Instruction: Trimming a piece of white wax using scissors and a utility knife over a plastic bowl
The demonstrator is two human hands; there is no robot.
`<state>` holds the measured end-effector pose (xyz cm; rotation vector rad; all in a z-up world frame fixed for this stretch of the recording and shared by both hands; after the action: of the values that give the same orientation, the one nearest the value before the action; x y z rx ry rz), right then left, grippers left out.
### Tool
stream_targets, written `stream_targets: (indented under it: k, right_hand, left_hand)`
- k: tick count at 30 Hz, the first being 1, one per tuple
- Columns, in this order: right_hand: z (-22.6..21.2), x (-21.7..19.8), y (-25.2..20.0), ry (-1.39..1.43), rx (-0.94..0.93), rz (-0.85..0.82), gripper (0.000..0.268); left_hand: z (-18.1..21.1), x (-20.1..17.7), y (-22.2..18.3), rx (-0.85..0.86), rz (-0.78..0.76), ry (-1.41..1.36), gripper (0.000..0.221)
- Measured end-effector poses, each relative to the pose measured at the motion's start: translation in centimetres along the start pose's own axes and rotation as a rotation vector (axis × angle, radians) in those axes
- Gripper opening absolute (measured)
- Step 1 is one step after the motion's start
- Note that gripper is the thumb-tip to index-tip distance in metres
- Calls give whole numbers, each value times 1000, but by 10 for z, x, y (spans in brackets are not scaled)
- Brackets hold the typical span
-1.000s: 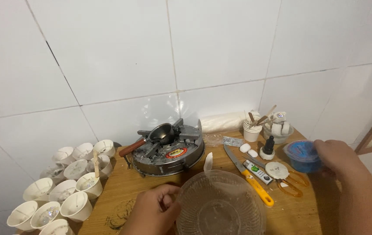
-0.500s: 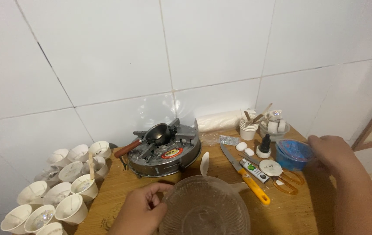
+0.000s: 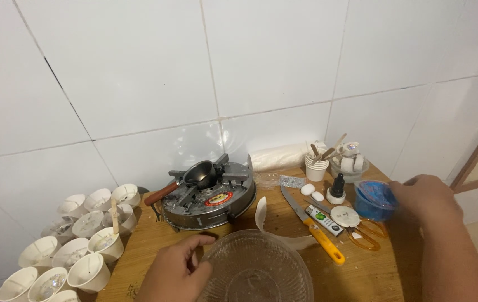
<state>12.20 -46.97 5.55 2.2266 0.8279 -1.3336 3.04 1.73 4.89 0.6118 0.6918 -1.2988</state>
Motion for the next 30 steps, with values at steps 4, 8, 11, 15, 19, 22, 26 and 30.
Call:
stream_targets:
  k: [4,8,11,15,19,22,26,30]
  right_hand:
    - [-1,-7,-5,10,-29,250,58]
    - [-21,-2,17,126,-382,436,42]
    - [-55,-14,19,141,-527,357,43]
    - [-94,-15,25,-123,-565,62,67]
    - [-107,10,44,-274,-573,19,65]
    - [-111,28,58,-260,-605,40,53]
    - [-115,18,47,-237,-586,91,30]
    - [-106,-3,37,-83,-628,166,28]
  left_hand:
    - [11,-4,-8,-25,44,193,47]
    - [-1,8,2,41,-5,168,41]
    - [-8,17,8,143,-44,168,47]
    - [1,12,2,90,-106,183,51]
    - [-2,16,3,33,-119,193,53]
    - [-3,20,6,92,-154,232,57]
    - [10,9,-4,8,-204,263,54]
    - [2,15,1,21,-151,247,55]
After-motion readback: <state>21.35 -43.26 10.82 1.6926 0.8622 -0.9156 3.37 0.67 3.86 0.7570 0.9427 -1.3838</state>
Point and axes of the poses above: each hand's wrist, its own y-axis towards the middle knuckle, its own x-axis out of the palm, z = x × y, the point moved 4 cm from there along y, towards the middle knuckle, and after that the axes turned 10 degrees about z, right-handed, at the moved point
